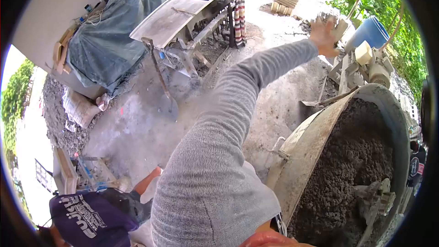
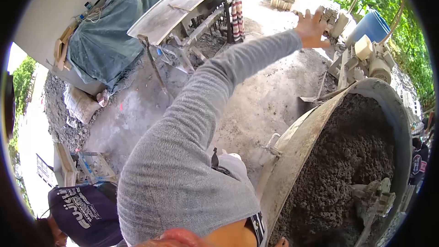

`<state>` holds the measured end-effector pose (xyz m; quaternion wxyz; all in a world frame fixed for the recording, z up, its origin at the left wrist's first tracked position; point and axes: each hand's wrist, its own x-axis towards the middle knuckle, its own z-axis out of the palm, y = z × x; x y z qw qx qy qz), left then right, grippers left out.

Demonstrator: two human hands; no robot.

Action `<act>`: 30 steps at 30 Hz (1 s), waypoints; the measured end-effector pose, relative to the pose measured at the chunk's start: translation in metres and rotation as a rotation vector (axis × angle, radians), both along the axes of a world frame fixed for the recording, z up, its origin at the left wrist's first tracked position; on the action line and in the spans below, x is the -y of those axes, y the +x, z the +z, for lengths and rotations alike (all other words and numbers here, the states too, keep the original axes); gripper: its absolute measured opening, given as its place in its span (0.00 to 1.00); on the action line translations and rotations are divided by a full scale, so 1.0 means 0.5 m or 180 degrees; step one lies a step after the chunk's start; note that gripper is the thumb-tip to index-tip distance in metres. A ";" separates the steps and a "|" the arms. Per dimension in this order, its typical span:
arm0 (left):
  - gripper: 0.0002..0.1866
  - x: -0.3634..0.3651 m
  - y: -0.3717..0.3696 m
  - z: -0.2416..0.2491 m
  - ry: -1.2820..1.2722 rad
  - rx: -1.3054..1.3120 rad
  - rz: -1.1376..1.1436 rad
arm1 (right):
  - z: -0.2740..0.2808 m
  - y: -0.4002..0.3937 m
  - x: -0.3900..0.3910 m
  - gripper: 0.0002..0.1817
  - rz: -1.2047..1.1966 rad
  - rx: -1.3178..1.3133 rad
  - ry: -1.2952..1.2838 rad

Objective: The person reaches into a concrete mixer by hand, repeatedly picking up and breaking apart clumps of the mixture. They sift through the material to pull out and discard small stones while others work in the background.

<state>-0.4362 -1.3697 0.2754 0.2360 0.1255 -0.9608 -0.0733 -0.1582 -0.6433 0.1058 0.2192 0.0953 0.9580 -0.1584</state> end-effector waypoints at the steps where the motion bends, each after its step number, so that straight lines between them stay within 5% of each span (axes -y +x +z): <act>1: 0.38 -0.044 0.000 -0.073 0.0219 0.0090 -0.0217 | -0.014 -0.007 -0.015 0.16 0.0102 -0.0044 -0.0011; 3: 0.37 -0.169 0.057 -0.105 0.1252 0.0234 -0.0723 | -0.066 -0.027 -0.073 0.15 0.0395 -0.0245 -0.0079; 4: 0.35 -0.234 0.064 -0.136 0.1529 0.0103 -0.0927 | -0.005 -0.007 -0.018 0.15 0.0191 -0.0052 -0.0097; 13: 0.28 -0.725 0.195 -0.122 0.1641 -0.0520 -0.3073 | 0.090 0.023 0.120 0.14 0.0005 -0.0804 -0.0747; 17: 0.27 -0.883 0.194 -0.071 0.1557 -0.0247 -0.3431 | 0.196 0.026 0.099 0.15 0.0801 -0.1074 -0.0872; 22: 0.26 -1.068 0.213 -0.070 0.1685 0.0074 -0.3747 | 0.456 0.004 0.004 0.17 0.0745 -0.1534 -0.1317; 25: 0.26 -1.111 0.229 -0.107 0.1476 0.0528 -0.3863 | 0.456 -0.041 -0.098 0.19 0.1273 -0.1027 -0.4193; 27: 0.26 -1.103 0.230 -0.138 0.1306 0.0827 -0.3903 | 0.309 -0.104 -0.155 0.25 0.1179 -0.0013 -0.6587; 28: 0.26 -1.091 0.223 -0.151 0.1327 0.0959 -0.3692 | 0.244 -0.119 -0.182 0.27 -0.0389 0.0138 -0.5532; 29: 0.27 -1.083 0.211 -0.161 0.1337 0.1080 -0.3475 | 0.072 -0.155 -0.210 0.25 -0.0157 -0.1063 -0.2557; 30: 0.27 -1.079 0.192 -0.172 0.1279 0.1066 -0.3514 | 0.087 -0.159 -0.211 0.25 -0.0181 -0.1121 -0.2583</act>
